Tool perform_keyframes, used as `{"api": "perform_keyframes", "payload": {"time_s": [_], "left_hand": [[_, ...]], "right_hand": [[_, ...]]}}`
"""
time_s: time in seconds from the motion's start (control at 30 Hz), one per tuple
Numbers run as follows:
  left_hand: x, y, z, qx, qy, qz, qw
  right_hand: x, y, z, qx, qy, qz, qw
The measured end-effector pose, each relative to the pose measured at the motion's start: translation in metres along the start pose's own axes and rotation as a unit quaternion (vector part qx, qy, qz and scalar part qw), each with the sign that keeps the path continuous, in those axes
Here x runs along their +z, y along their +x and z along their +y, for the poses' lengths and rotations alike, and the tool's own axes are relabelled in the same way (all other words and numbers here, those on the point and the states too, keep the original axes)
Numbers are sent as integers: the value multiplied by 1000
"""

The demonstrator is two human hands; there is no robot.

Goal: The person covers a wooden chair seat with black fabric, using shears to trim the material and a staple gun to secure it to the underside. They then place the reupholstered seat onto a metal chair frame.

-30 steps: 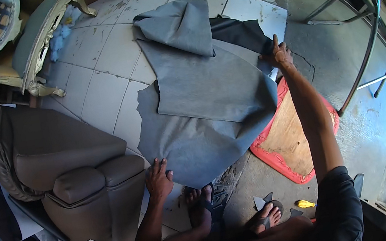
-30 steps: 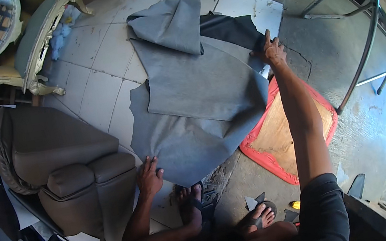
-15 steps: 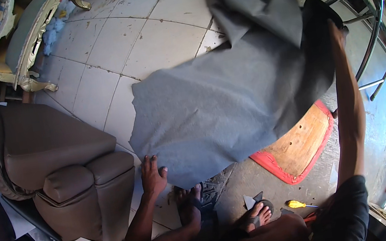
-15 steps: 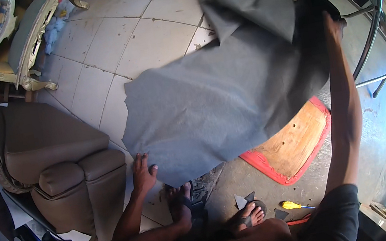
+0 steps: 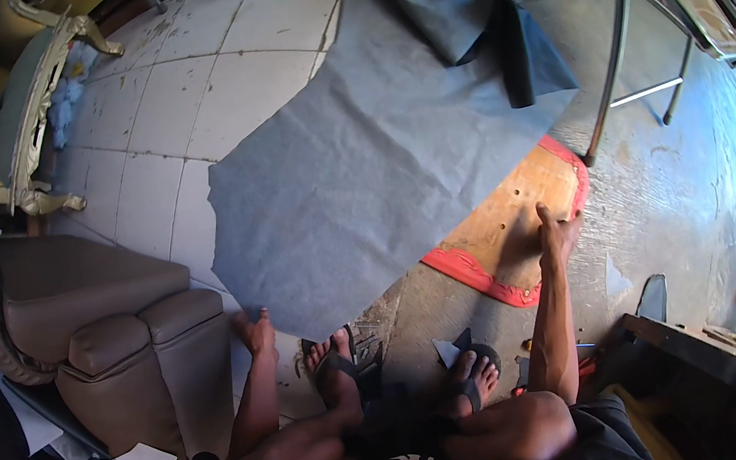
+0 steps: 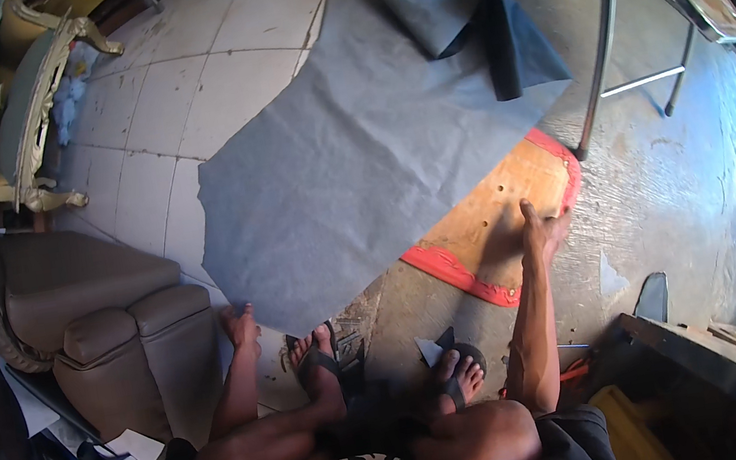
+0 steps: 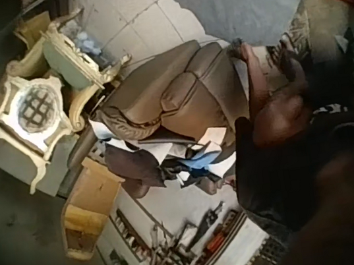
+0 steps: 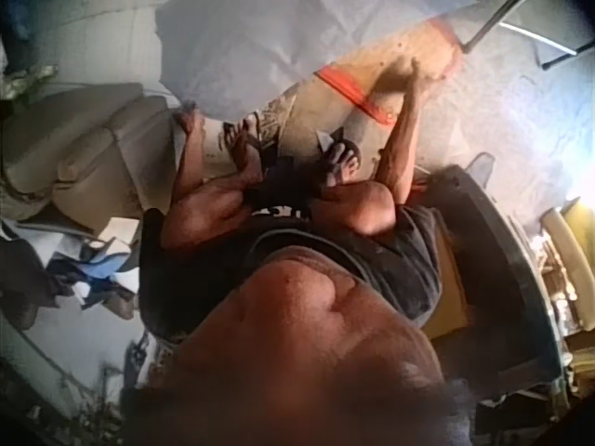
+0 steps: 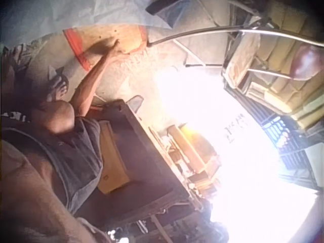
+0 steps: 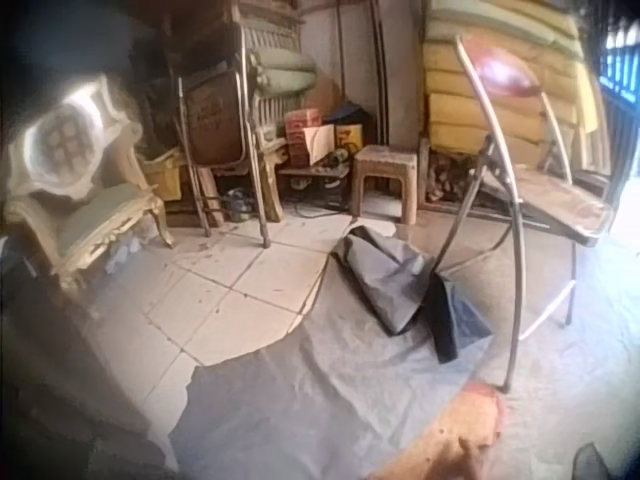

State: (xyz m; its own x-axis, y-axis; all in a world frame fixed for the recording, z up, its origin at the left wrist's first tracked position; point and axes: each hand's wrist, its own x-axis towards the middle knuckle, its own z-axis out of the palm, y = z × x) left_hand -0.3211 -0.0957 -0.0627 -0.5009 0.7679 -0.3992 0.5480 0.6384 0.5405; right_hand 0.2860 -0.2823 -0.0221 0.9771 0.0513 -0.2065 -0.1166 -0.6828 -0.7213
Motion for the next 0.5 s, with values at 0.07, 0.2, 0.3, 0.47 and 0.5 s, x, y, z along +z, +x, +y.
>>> {"api": "perform_keyframes", "payload": {"time_s": [0.07,0.2,0.3,0.47,0.5], "left_hand": [[8,28,-13,-75,-61,-14,995],[-6,82,-31,-60,-216,-63,972],[25,63,-8,-87,-236,-106,962],[-21,-31,47,-108,-182,-128,969],[-30,-48,60,-96,-182,-133,969]], "right_hand": [[-8,6,-22,21,-96,32,995],[-12,12,-29,66,-137,0,988],[-40,55,9,80,54,-87,992],[-124,24,-34,-1,375,-126,918],[-150,25,-39,-28,346,-124,929]]}}
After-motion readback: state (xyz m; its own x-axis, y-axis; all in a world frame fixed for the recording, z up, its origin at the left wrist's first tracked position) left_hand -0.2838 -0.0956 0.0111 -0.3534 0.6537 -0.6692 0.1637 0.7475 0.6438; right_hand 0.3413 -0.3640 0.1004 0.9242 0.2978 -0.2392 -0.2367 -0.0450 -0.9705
